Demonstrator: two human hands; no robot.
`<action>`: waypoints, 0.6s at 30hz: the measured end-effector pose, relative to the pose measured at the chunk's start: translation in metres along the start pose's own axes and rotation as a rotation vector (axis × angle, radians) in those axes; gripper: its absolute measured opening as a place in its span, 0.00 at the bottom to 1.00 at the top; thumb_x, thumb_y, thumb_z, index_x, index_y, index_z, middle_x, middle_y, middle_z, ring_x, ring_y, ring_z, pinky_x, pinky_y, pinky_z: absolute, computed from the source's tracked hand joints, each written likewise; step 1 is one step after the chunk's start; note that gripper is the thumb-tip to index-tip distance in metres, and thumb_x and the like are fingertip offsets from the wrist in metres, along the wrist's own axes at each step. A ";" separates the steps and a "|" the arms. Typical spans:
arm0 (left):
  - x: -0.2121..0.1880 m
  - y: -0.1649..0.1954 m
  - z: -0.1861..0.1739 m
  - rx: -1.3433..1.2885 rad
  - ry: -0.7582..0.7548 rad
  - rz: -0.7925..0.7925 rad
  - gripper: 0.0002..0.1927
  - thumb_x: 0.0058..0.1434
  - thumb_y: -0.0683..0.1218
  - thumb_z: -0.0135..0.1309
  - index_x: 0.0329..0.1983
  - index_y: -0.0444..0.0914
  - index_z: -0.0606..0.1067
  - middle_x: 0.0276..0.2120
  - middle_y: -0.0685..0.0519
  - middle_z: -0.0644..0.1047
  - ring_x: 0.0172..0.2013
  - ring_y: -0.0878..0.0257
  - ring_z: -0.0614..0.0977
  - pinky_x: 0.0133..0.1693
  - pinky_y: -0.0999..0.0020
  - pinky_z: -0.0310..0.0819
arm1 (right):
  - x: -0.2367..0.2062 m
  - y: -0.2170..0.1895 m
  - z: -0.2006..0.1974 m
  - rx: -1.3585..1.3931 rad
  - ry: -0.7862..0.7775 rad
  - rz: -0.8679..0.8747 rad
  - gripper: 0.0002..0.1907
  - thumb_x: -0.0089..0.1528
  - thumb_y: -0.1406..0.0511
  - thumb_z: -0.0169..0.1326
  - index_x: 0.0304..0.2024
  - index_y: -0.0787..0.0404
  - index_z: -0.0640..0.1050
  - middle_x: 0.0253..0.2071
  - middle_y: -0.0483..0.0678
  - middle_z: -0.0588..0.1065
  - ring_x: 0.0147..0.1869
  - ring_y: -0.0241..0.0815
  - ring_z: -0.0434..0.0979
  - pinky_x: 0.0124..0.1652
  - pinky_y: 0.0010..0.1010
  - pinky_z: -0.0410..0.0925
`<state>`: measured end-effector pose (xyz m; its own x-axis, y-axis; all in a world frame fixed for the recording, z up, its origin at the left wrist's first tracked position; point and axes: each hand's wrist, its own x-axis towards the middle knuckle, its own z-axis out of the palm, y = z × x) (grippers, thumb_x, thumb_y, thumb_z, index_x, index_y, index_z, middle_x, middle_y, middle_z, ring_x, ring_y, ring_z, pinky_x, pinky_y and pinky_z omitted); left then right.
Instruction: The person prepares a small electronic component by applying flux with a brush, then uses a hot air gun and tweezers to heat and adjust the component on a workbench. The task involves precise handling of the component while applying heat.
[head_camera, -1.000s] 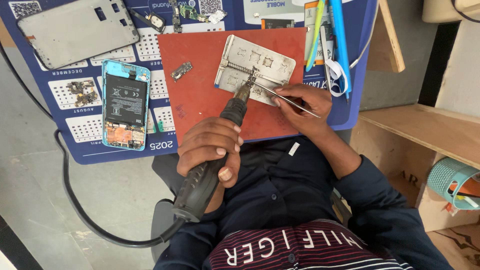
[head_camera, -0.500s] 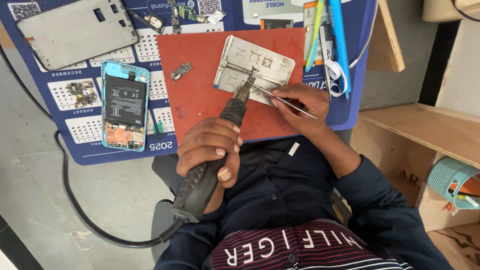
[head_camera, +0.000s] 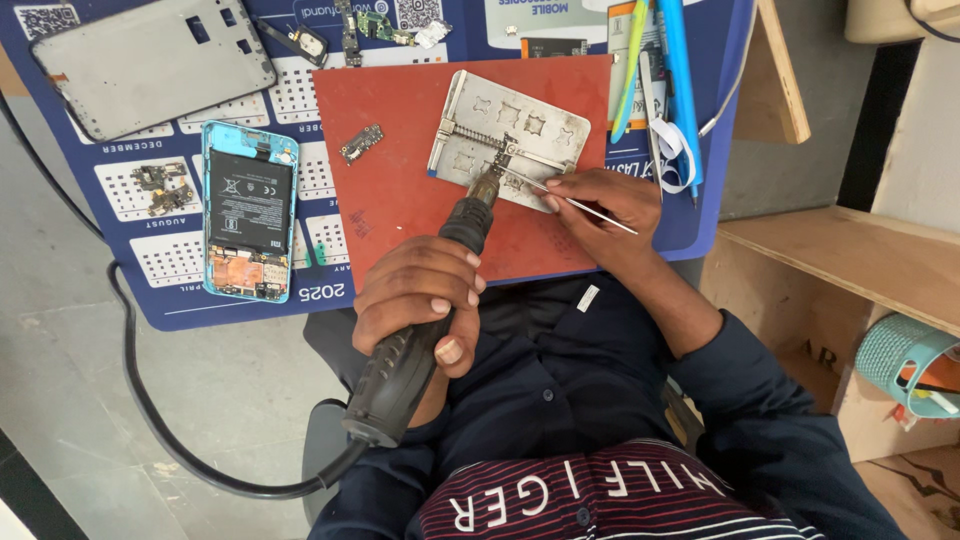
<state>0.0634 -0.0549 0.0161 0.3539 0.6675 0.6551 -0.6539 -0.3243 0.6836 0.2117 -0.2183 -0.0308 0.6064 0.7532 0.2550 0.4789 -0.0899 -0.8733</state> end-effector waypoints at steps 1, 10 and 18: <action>0.000 0.000 0.000 0.003 0.004 -0.002 0.14 0.66 0.49 0.56 0.36 0.36 0.66 0.20 0.49 0.75 0.21 0.56 0.82 0.30 0.57 0.84 | -0.001 0.000 0.000 -0.002 -0.001 0.001 0.08 0.62 0.78 0.65 0.43 0.70 0.81 0.40 0.56 0.82 0.44 0.45 0.86 0.43 0.30 0.79; 0.000 0.000 0.002 -0.003 0.019 0.004 0.14 0.66 0.49 0.56 0.36 0.35 0.66 0.20 0.49 0.75 0.21 0.56 0.82 0.29 0.57 0.84 | -0.001 0.001 0.000 -0.006 0.002 -0.004 0.08 0.61 0.78 0.65 0.43 0.69 0.81 0.40 0.56 0.82 0.44 0.45 0.86 0.42 0.30 0.78; 0.000 -0.002 0.003 -0.006 0.032 0.015 0.14 0.66 0.49 0.56 0.36 0.35 0.66 0.20 0.49 0.75 0.21 0.57 0.82 0.29 0.57 0.84 | 0.000 0.000 0.000 0.008 -0.008 -0.005 0.08 0.61 0.78 0.65 0.43 0.70 0.81 0.40 0.56 0.82 0.44 0.45 0.86 0.42 0.29 0.78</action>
<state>0.0666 -0.0567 0.0159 0.3232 0.6836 0.6545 -0.6628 -0.3302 0.6721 0.2124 -0.2183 -0.0308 0.5988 0.7590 0.2555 0.4763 -0.0810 -0.8756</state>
